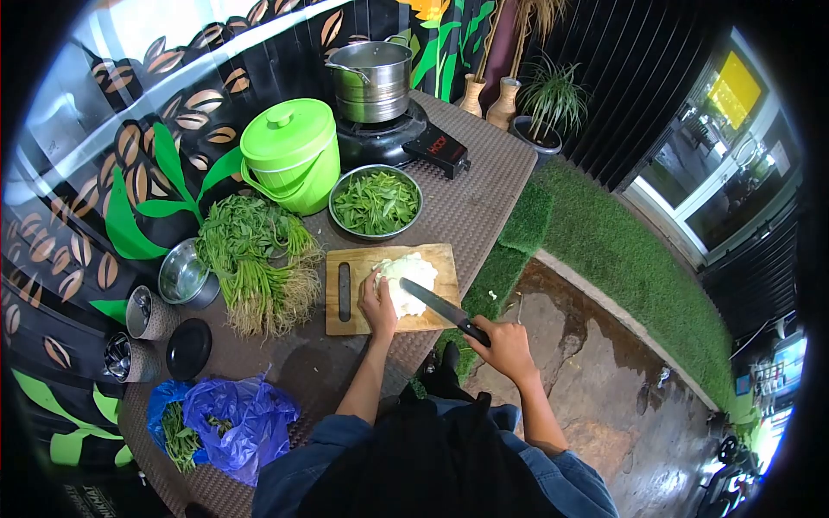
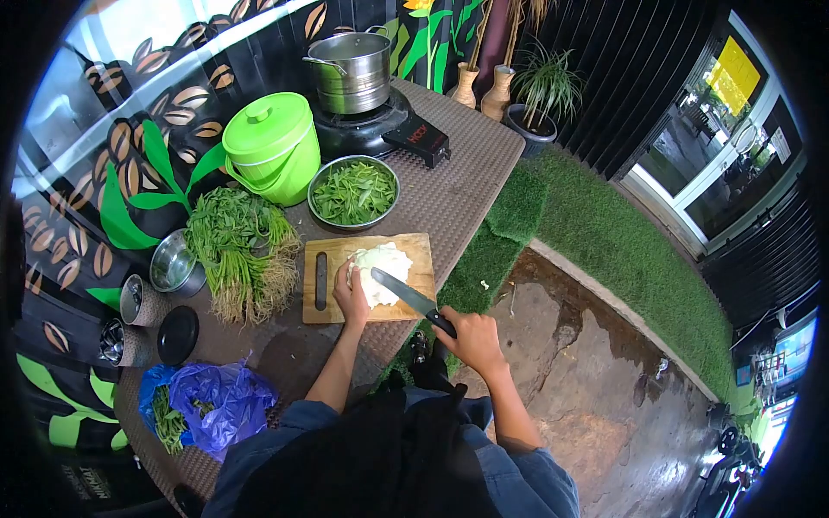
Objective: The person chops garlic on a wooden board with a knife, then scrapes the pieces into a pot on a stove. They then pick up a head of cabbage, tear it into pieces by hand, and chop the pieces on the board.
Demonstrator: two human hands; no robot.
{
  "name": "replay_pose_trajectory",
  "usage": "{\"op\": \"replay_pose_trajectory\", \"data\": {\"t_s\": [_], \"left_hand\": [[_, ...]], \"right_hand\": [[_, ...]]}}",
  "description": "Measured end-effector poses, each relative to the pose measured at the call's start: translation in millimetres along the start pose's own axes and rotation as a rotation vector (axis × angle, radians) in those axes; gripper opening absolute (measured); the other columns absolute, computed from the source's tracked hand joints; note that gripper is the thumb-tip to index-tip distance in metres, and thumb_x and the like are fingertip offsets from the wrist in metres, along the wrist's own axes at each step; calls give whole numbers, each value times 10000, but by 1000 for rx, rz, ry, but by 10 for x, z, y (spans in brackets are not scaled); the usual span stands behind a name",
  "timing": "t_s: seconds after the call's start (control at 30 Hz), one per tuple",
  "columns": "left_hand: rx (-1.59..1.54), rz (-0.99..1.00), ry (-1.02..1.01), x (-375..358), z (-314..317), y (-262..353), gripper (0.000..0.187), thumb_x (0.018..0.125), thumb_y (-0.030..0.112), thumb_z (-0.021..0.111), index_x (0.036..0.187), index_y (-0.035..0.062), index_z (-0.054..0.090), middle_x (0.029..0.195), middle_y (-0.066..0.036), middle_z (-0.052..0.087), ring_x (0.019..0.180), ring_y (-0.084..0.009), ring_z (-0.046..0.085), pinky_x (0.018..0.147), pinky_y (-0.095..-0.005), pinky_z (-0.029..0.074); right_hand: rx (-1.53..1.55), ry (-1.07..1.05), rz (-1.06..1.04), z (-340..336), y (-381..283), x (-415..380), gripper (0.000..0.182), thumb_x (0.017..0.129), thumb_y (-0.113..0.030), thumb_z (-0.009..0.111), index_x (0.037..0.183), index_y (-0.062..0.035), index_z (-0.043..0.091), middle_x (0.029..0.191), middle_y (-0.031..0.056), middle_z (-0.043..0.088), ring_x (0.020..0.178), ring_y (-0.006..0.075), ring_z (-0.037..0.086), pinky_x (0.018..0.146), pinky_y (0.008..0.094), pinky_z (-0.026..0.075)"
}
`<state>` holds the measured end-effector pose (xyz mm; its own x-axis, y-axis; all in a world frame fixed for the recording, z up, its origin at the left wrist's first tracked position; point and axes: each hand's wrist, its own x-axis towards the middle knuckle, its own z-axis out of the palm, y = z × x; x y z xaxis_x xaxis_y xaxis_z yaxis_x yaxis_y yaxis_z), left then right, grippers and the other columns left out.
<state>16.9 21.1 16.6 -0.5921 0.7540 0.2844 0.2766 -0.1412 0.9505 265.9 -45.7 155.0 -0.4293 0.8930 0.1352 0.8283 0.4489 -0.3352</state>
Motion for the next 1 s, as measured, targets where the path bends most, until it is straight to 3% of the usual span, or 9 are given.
{"op": "replay_pose_trajectory", "data": {"t_s": [0.17, 0.5, 0.77, 1.0], "left_hand": [[28, -2, 4, 2, 11, -45, 306, 969, 184, 572, 1191, -15, 640, 1152, -209, 651, 1083, -362, 620, 921, -419, 478], [3, 16, 21, 7, 29, -86, 297, 966, 179, 578, 1182, -12, 647, 1150, -210, 659, 1073, -359, 630, 912, -423, 484], [28, 22, 25, 12, 28, -102, 293, 962, 179, 581, 1174, -10, 650, 1139, -208, 664, 1068, -364, 631, 917, -421, 484], [23, 24, 24, 5, 20, -66, 291, 964, 179, 576, 1176, -7, 650, 1137, -202, 665, 1067, -366, 629, 913, -422, 482]], "right_hand": [[206, 70, 132, -54, 49, -47, 294, 869, -353, 718, 951, -72, 681, 622, 161, 618, 609, 342, 647, 578, 428, 490], [250, -25, 64, 132, 39, -14, 318, 881, -377, 694, 960, -69, 696, 637, 182, 628, 647, 385, 648, 635, 456, 515], [314, 32, 219, 101, 120, -69, 321, 880, -378, 696, 956, -68, 678, 641, 190, 617, 653, 382, 645, 641, 461, 502], [312, -31, 118, 172, 22, -32, 313, 890, -374, 688, 952, -68, 673, 632, 178, 613, 649, 382, 643, 636, 456, 501]]}}
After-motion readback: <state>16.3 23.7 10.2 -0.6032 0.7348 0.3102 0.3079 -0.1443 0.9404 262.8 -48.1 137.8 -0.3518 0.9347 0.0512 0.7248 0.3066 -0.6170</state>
